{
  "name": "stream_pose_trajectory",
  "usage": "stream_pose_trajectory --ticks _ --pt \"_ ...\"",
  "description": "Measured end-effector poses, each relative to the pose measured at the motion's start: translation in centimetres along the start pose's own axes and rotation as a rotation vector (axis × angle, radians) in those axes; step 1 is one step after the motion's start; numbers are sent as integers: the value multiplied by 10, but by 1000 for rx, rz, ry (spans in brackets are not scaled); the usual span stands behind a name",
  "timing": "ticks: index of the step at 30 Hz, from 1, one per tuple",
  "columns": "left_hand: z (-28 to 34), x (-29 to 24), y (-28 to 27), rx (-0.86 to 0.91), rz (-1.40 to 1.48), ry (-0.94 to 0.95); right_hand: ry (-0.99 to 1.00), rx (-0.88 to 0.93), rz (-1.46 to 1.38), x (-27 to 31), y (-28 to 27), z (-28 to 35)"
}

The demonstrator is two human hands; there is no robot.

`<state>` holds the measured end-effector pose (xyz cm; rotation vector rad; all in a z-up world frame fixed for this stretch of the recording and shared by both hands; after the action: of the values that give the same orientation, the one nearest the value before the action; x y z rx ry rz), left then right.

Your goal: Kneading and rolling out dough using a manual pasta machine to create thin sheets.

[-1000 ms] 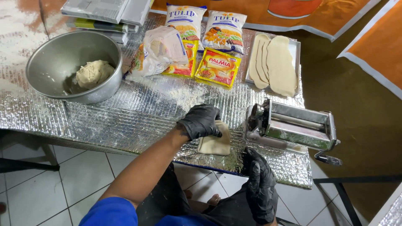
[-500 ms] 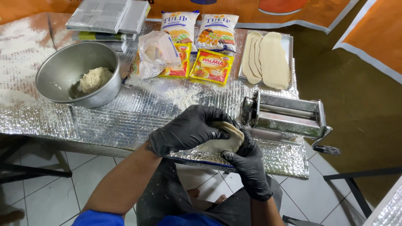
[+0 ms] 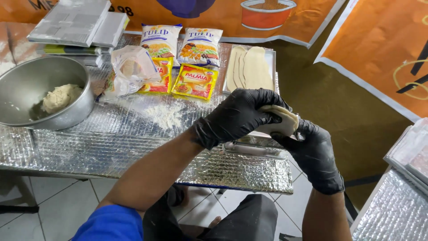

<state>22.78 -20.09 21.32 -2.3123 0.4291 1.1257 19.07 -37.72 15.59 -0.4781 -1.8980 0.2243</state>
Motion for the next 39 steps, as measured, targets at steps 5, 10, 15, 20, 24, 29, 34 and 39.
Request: stream_pose_trajectory --ticks 5,10,15,20,24,29,34,39 --pt "-11 21 12 11 6 2 5 76 -15 6 5 -15" --pt "-12 28 16 22 -33 -32 45 99 16 -9 5 -29" --pt "-13 35 18 47 -54 -57 20 155 233 -23 4 -30" --pt "-14 36 20 51 -91 -66 -163 106 146 -27 -29 -14" --pt "-16 47 22 47 -82 -63 94 -204 120 -125 -57 17" --pt "-20 43 23 55 -112 -46 327 -42 663 -238 -52 77" --pt "-23 36 18 104 -47 -105 -94 -287 1291 -168 -68 131" --pt "-24 35 16 115 -66 -30 -614 -853 1621 -118 -101 149"
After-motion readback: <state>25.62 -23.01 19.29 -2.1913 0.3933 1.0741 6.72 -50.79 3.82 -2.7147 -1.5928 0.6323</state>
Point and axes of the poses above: each hand's wrist, its own z-axis away from the middle knuckle, its own y-axis out of the palm, x = y × z, the point moved 8 cm from there along -z, towards the middle knuckle, and after that the axes turned 6 degrees about x, right-handed, at the moved point
